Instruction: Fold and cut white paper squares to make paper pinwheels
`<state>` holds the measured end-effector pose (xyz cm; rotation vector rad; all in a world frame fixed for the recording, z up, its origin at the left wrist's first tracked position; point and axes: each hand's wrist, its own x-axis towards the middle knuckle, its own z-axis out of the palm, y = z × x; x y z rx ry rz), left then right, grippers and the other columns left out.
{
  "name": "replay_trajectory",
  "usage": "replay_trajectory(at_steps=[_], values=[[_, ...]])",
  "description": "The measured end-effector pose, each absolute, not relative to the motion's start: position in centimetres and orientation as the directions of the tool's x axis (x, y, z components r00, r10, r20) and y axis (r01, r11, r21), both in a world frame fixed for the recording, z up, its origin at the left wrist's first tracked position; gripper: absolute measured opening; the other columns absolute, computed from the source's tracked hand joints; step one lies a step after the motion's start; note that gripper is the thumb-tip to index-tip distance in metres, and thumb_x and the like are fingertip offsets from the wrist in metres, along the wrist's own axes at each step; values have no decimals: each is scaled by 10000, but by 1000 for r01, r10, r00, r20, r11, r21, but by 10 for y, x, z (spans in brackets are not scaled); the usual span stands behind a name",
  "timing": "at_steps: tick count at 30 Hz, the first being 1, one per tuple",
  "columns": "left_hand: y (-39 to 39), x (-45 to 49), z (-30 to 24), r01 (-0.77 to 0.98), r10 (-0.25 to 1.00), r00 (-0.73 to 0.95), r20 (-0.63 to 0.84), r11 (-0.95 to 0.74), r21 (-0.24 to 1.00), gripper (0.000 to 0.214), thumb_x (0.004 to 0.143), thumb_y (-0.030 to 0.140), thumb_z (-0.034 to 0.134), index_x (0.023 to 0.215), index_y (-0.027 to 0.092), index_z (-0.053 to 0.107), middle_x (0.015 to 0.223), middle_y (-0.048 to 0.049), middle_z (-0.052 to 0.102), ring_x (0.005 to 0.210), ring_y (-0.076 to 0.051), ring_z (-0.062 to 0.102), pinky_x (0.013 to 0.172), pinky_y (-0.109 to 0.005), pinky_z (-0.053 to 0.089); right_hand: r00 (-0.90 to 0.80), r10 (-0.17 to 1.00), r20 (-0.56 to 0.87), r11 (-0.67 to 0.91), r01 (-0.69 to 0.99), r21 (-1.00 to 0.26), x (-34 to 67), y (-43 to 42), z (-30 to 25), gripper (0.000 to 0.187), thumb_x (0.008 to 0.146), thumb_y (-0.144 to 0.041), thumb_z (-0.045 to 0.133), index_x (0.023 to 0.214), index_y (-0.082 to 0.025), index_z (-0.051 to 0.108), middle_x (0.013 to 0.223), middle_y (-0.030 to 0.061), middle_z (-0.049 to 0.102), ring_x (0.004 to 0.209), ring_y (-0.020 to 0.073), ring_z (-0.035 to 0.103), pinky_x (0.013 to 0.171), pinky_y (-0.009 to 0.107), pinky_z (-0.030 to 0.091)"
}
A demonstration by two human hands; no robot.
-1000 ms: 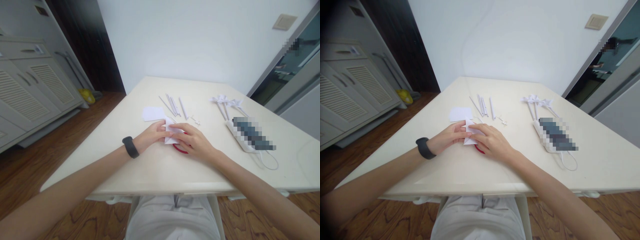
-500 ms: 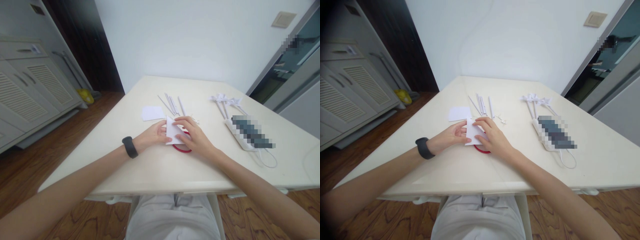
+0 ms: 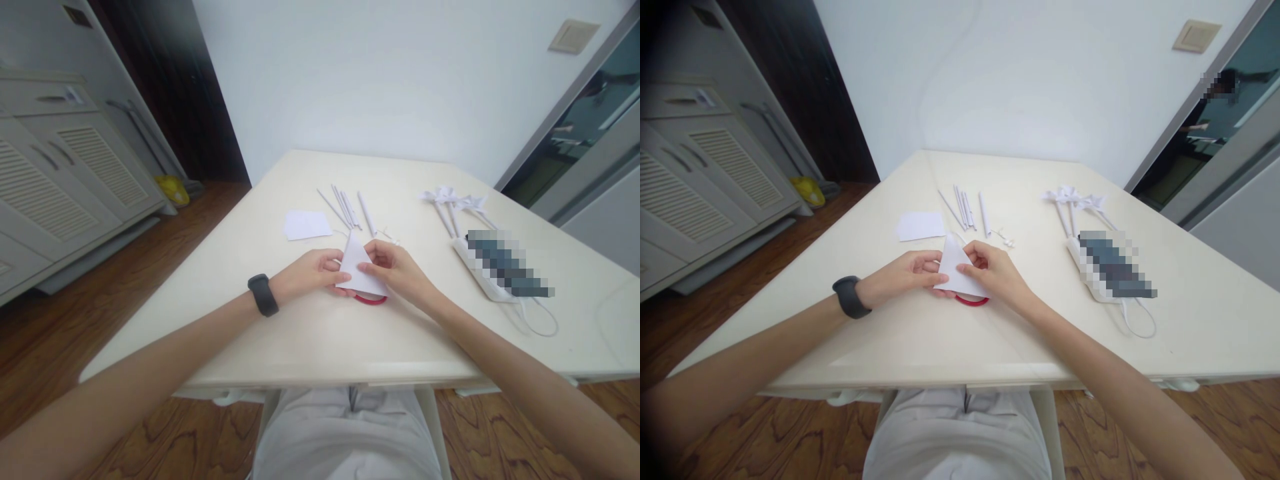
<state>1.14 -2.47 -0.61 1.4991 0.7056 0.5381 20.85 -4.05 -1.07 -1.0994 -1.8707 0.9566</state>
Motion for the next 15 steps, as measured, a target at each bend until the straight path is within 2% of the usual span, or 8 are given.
replay_trajectory(at_steps=[4, 7, 15], values=[[-25, 12, -6, 137, 712, 697, -89, -11, 990, 323, 700, 187, 669, 988, 161, 525, 830, -49, 665, 804, -210, 671, 756, -343, 525, -308, 934, 179, 277, 309, -910, 211, -39, -10, 65, 785, -229, 553, 817, -172, 546, 788, 17, 600, 705, 146, 564, 622, 257, 426], [-24, 12, -7, 129, 703, 707, -83, -13, 992, 299, 706, 181, 663, 972, 155, 531, 840, -59, 669, 812, -210, 673, 760, -341, 529, -295, 943, 156, 242, 283, -928, 212, -38, -9, 76, 783, -235, 557, 815, -169, 536, 773, 16, 593, 697, 144, 554, 607, 249, 415], [-24, 10, -6, 137, 718, 690, -95, 0, 991, 249, 724, 196, 649, 948, 147, 552, 851, -64, 684, 799, -204, 678, 749, -330, 544, -339, 923, 181, 288, 301, -909, 213, -39, -11, 126, 822, -287, 507, 767, -174, 517, 745, 5, 566, 678, 143, 533, 582, 244, 390]])
